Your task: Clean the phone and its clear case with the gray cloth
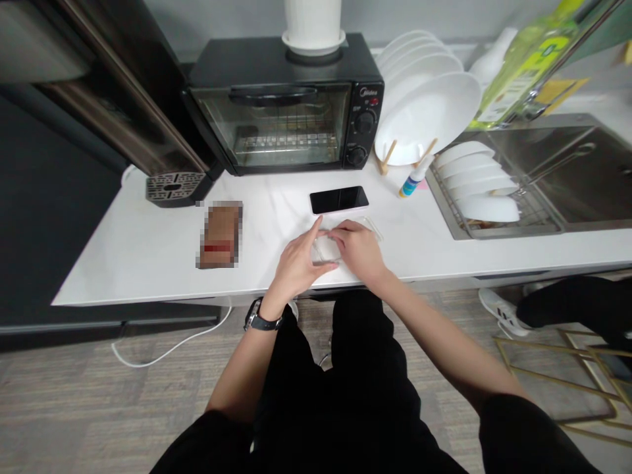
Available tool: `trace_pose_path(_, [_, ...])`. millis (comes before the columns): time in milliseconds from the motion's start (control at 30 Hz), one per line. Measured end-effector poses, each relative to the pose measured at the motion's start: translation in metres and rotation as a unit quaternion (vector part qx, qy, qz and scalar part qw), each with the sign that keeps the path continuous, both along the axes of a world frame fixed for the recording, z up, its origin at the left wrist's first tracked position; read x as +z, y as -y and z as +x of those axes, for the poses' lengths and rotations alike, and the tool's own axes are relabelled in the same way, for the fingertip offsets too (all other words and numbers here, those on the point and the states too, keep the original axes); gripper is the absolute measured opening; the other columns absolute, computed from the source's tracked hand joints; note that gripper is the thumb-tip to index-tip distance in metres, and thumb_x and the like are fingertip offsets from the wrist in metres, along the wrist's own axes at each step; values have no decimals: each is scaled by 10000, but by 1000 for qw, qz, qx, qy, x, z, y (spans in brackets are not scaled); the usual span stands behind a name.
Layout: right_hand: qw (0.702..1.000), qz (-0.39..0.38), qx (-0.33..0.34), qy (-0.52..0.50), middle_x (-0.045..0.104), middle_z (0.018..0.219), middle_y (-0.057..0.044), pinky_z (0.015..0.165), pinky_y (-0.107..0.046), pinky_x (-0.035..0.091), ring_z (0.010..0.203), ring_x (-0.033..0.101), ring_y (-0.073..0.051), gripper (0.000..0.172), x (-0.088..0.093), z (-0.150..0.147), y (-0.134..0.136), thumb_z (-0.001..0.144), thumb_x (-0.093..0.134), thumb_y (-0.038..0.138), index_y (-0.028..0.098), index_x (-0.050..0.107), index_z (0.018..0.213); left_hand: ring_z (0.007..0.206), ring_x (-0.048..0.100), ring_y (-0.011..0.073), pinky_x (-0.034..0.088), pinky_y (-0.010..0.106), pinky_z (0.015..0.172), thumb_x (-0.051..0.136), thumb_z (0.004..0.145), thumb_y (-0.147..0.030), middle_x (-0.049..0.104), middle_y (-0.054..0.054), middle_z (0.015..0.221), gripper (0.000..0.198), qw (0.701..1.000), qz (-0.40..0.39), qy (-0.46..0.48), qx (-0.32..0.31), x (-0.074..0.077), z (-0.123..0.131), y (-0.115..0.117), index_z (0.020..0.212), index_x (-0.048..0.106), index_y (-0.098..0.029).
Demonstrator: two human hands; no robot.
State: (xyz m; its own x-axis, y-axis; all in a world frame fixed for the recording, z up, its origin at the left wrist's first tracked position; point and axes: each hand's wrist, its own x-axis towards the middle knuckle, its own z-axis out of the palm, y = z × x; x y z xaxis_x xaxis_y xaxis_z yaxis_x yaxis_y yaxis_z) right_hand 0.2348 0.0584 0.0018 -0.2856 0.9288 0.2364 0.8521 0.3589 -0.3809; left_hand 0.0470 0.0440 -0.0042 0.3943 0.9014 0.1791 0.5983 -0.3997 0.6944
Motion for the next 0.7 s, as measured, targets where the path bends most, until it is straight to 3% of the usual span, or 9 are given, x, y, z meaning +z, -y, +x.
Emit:
trace_pose_path(133, [995, -7, 79, -58, 771, 1218, -85, 952, -317, 519, 1100, 706, -217, 318, -2, -16, 13, 1022, 535, 110, 200, 815, 1143, 1391, 617, 301, 476, 488, 1181, 861, 829, -221, 631, 89, 1533, 1103, 1000, 3, -1, 4, -3, -1, 1, 1710, 206, -331])
trace_pose_path(300, [989, -55, 122, -56, 774, 1041, -58, 828, -290, 504, 904, 712, -179, 282, 9, -1, 23, 1011, 580, 122, 205, 813, 876, 1387, 618, 288, 471, 484, 1183, 882, 825, -265, 646, 70, 1512, 1133, 1000, 5, -2, 4, -5, -1, 2, 1708, 178, -354])
trace_pose_path(700, [997, -63, 12, 39, 792, 1075, -76, 839, -317, 513, 939, 737, -223, 258, 20, 51, 18, 999, 602, 101, 202, 838, 1027, 1413, 594, 292, 436, 494, 1208, 860, 857, -291, 636, 73, 1533, 1108, 1000, 3, -18, -7, 0, -2, 2, 1708, 151, -339])
